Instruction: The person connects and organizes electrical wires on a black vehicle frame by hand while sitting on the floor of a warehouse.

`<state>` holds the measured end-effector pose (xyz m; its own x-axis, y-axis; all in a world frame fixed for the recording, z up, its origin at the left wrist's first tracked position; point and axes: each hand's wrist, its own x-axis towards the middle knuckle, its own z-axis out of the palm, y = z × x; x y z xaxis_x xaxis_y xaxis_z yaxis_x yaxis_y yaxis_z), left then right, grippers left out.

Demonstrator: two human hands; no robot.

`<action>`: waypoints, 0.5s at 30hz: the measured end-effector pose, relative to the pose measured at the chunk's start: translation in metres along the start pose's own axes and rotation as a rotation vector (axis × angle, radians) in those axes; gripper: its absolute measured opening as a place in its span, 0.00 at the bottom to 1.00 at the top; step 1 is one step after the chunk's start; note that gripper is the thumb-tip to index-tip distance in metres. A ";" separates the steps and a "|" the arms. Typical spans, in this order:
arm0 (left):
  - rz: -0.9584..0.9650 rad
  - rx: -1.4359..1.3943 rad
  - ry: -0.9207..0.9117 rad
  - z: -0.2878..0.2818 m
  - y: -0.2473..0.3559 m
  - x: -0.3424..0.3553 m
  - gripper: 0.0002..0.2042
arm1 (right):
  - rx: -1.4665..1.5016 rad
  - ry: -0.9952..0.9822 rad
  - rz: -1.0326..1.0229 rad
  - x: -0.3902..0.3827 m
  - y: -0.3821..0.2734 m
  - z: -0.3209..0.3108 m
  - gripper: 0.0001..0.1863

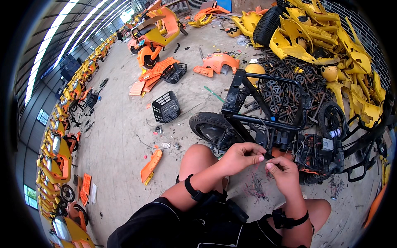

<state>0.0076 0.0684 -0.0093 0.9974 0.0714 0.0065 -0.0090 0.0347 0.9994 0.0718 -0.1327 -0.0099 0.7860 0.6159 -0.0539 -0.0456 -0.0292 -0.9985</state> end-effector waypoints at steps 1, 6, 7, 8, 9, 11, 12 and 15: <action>-0.010 0.001 -0.012 0.000 0.001 0.000 0.10 | 0.000 -0.008 0.025 -0.001 -0.002 0.001 0.04; 0.023 0.054 -0.062 0.001 -0.001 0.000 0.10 | -0.034 -0.019 0.037 0.000 -0.002 0.008 0.04; 0.038 0.074 -0.072 0.001 0.000 0.000 0.10 | -0.038 -0.018 0.040 0.000 -0.004 0.009 0.04; 0.050 0.088 -0.074 0.001 -0.001 0.000 0.09 | -0.041 -0.017 0.043 0.000 -0.005 0.009 0.04; 0.062 0.101 -0.077 0.000 -0.001 0.000 0.09 | -0.034 -0.017 0.066 0.000 -0.006 0.009 0.04; 0.076 0.111 -0.079 -0.001 -0.001 0.001 0.09 | -0.020 -0.019 0.106 0.001 -0.007 0.007 0.03; 0.075 0.103 -0.079 -0.001 -0.001 0.001 0.09 | -0.078 -0.019 0.076 0.002 -0.004 0.007 0.03; 0.076 0.118 -0.084 -0.001 -0.006 0.002 0.09 | -0.245 -0.004 -0.035 0.001 0.002 0.008 0.04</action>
<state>0.0096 0.0691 -0.0150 0.9967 -0.0149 0.0804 -0.0814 -0.0852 0.9930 0.0679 -0.1256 -0.0123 0.7819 0.6231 -0.0194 0.1330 -0.1972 -0.9713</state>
